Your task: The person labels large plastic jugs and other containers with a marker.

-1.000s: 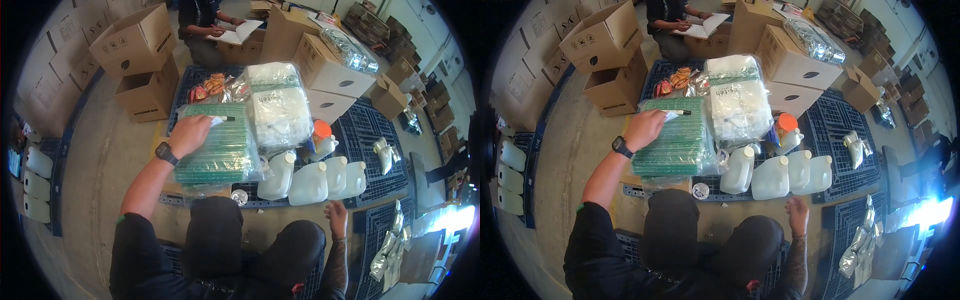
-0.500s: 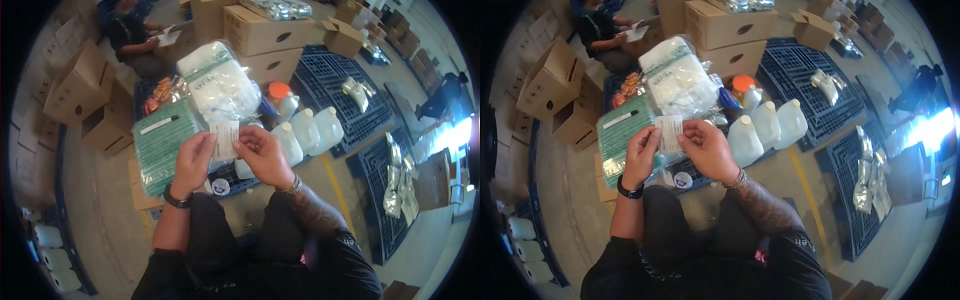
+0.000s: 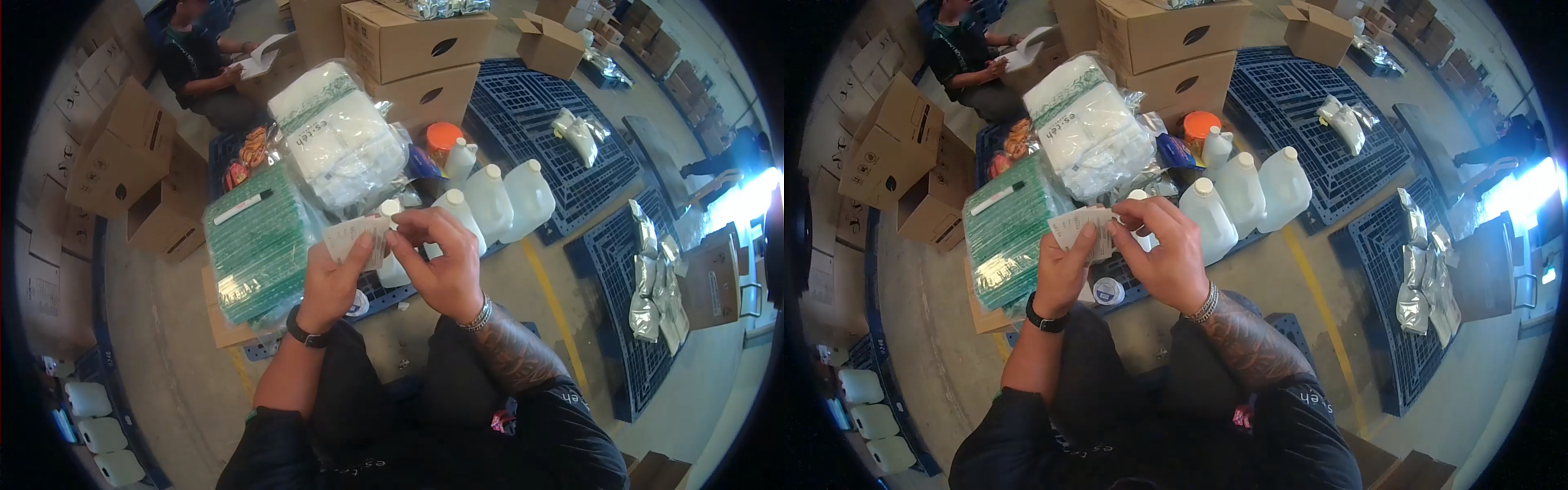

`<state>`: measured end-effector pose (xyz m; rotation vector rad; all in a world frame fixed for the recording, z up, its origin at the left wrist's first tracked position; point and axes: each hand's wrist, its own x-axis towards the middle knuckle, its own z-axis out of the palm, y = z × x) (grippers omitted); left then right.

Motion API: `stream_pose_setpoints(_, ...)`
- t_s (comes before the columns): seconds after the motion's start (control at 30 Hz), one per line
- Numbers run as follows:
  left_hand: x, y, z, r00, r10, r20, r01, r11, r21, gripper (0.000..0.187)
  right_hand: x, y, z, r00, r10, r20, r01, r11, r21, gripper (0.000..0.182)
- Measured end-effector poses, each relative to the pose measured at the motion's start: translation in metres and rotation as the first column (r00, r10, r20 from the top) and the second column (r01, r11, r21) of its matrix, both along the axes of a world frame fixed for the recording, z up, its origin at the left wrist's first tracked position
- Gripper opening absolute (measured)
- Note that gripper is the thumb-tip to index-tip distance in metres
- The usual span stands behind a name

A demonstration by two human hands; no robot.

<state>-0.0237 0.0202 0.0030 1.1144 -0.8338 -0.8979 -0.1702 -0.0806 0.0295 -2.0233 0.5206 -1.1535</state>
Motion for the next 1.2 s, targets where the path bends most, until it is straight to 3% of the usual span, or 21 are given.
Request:
stream_pose_setpoints(0.2, -0.006, 0.002, -0.004, 0.999, 0.017, -0.033, -0.018, 0.999, -0.041, 0.035, 0.001, 0.003, 0.0, 0.997, 0.012, 0.07, -0.014, 1.0, 0.025, 0.017)
stream_pose_setpoints(0.43, -0.002, 0.01, 0.0, 0.995, 0.039, 0.093, -0.033, 0.997, -0.067, 0.023, -0.006, 0.0, 0.004, 0.994, 0.093, 0.05, -0.095, 0.995, 0.029, 0.013)
stream_pose_setpoints(0.5, 0.001, 0.011, 0.002, 0.989, 0.058, 0.136, -0.048, 0.996, -0.073, 0.019, -0.008, -0.001, 0.006, 0.992, 0.121, 0.038, -0.112, 0.977, -0.181, 0.019)
stream_pose_setpoints(0.57, 0.006, 0.009, 0.006, 0.902, 0.116, 0.417, 0.031, 0.944, -0.329, 0.016, -0.009, -0.001, 0.007, 0.989, 0.121, 0.089, -0.093, 0.959, -0.267, 0.023)
stream_pose_setpoints(0.67, 0.013, 0.013, 0.008, 0.859, 0.076, 0.506, 0.108, 0.94, -0.324, 0.021, -0.014, -0.002, 0.002, 0.976, 0.174, 0.134, -0.111, 0.917, -0.382, 0.029)
stream_pose_setpoints(1.0, 0.018, 0.017, 0.007, 0.856, 0.021, 0.516, 0.168, 0.933, -0.318, 0.022, -0.018, -0.002, 0.003, 0.963, 0.264, 0.053, -0.216, 0.876, -0.431, 0.03)
stream_pose_setpoints(1.2, 0.018, 0.02, 0.007, 0.859, 0.023, 0.512, 0.188, 0.916, -0.356, 0.021, -0.015, 0.001, 0.004, 0.961, 0.251, 0.115, -0.161, 0.849, -0.503, 0.034)
